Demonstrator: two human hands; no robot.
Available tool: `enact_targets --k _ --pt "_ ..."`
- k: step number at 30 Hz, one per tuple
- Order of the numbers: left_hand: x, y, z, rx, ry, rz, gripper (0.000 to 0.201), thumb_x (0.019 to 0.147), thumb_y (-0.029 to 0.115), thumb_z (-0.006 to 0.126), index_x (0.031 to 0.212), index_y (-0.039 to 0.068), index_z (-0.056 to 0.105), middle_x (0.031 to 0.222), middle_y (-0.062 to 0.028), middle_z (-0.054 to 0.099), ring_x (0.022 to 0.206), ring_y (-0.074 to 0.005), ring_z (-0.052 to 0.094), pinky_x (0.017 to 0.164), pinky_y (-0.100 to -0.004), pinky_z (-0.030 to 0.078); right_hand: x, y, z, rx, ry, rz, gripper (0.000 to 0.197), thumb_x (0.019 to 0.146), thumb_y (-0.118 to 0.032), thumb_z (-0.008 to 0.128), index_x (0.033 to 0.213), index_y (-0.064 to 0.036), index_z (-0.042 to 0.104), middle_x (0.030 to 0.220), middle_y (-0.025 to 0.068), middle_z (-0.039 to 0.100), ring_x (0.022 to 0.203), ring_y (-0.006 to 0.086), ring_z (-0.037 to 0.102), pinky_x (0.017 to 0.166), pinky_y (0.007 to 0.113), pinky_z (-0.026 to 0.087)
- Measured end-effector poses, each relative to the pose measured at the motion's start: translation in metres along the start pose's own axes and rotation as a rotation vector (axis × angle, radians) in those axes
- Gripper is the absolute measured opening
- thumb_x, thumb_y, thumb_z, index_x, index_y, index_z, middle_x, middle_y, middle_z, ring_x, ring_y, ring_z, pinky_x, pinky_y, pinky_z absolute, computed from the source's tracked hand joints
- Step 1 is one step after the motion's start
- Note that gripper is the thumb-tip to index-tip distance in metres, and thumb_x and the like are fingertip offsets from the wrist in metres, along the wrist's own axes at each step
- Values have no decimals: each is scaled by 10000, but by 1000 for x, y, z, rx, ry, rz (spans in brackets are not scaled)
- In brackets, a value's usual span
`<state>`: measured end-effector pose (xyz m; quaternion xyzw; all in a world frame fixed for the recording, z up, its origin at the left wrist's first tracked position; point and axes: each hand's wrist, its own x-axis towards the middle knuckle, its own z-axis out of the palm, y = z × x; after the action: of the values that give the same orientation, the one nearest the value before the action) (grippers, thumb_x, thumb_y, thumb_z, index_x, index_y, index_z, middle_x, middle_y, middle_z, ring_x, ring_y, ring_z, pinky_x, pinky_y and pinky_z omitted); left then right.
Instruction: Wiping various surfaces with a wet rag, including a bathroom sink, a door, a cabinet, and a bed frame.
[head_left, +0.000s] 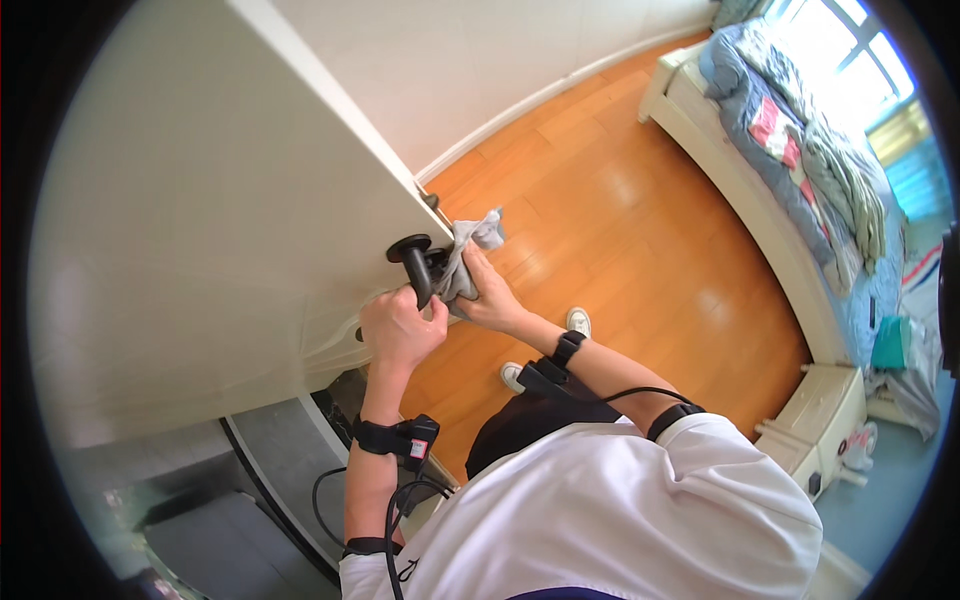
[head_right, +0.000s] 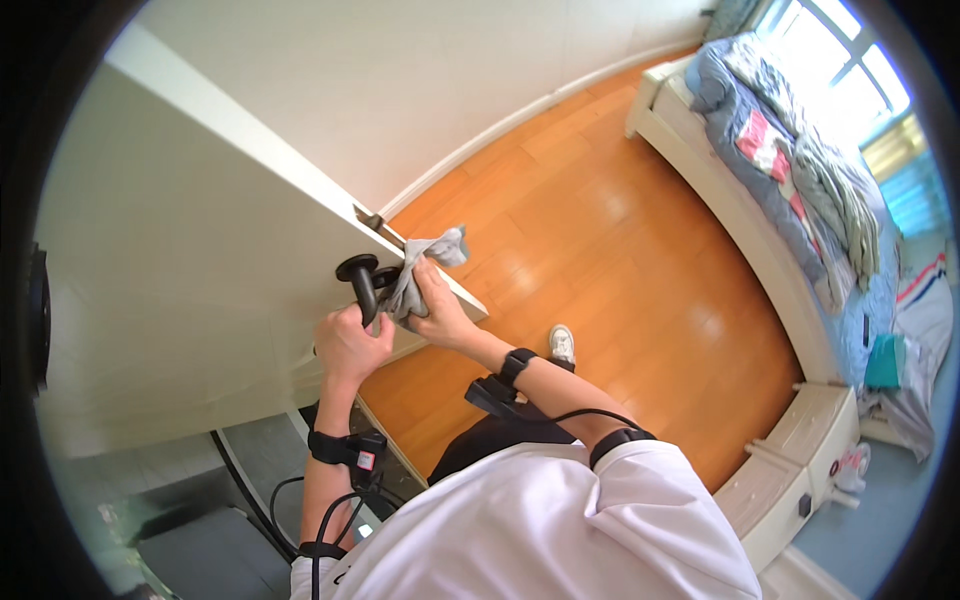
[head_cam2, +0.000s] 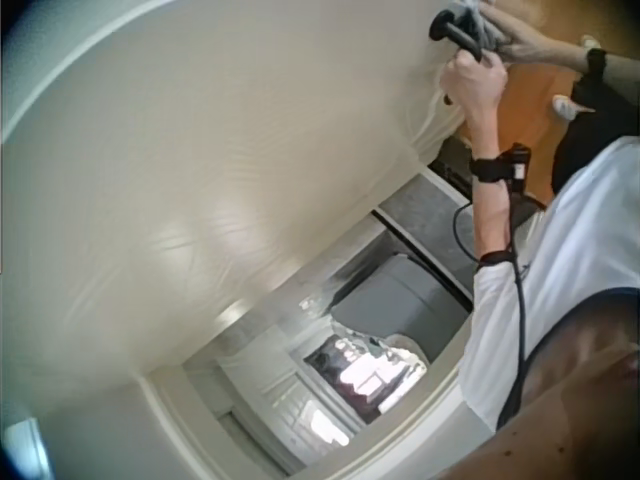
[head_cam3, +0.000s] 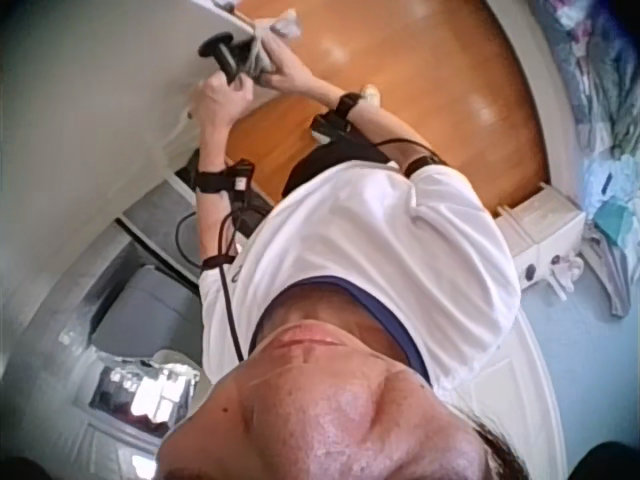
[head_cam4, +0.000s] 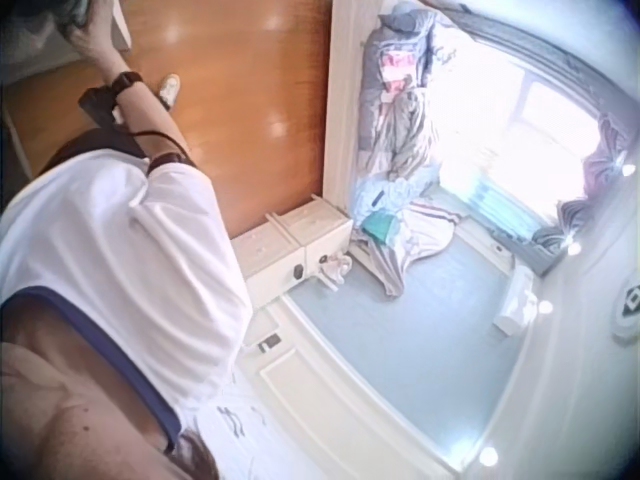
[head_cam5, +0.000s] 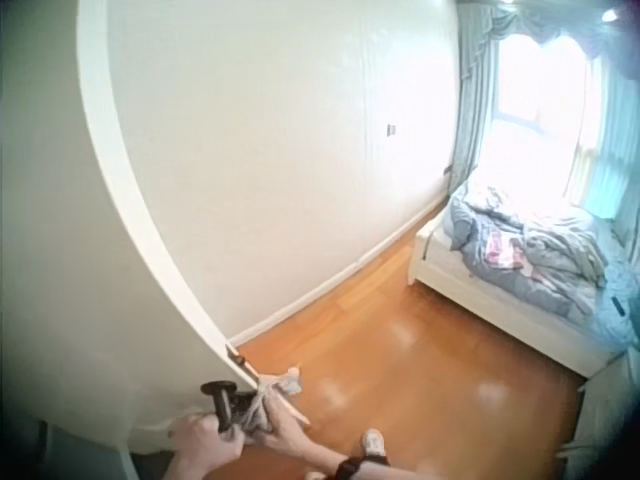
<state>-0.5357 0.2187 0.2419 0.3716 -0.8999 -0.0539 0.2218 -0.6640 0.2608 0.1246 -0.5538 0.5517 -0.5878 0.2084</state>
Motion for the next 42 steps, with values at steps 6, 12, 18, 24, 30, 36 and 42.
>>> enact_targets --k 6,12,18,24,30,36,42 --pt "24 -7 1 62 -44 3 244 627 156 622 475 79 447 424 -81 480 392 -278 510 409 -374 412 3 60 19 42 -6 372 770 678 -68 568 1351 27 207 1370 245 271 1296 339 242 1061 322 217" --pt "50 -15 19 143 5 -24 295 645 125 624 467 75 393 437 -77 425 407 -289 462 419 -392 363 45 60 19 142 50 138 780 644 -25 594 1331 37 231 1360 245 279 1289 353 244 1067 357 195" --pt "52 -20 25 272 49 -208 328 687 104 628 485 61 373 435 -68 375 376 -249 392 397 -367 276 52 97 14 109 -94 163 772 584 25 574 1295 59 275 1361 257 258 1284 378 230 1075 413 188" --pt "53 5 34 162 115 -419 291 764 87 597 564 45 391 514 -3 361 454 -103 346 420 -301 261 3 266 30 95 -262 403 804 571 -24 619 1299 29 281 1366 228 275 1285 341 252 1059 418 216" --pt "20 -26 -26 437 207 -201 152 823 76 532 681 30 505 623 -51 501 542 -176 460 537 -308 380 -20 363 62 118 -271 447 828 557 -34 660 1300 4 294 1382 198 266 1283 312 266 1042 423 242" --pt "72 23 -19 492 133 -396 301 811 119 516 549 111 367 529 -10 369 460 -161 329 479 -282 283 -58 518 80 78 -293 479 809 565 -55 674 1289 11 319 1379 184 293 1262 320 303 1034 403 262" --pt "96 20 42 693 131 -425 320 801 123 501 533 117 327 515 5 304 462 -152 288 491 -272 258 -91 660 113 59 -482 533 824 600 -50 654 1327 9 272 1375 200 297 1253 322 315 1030 351 282"
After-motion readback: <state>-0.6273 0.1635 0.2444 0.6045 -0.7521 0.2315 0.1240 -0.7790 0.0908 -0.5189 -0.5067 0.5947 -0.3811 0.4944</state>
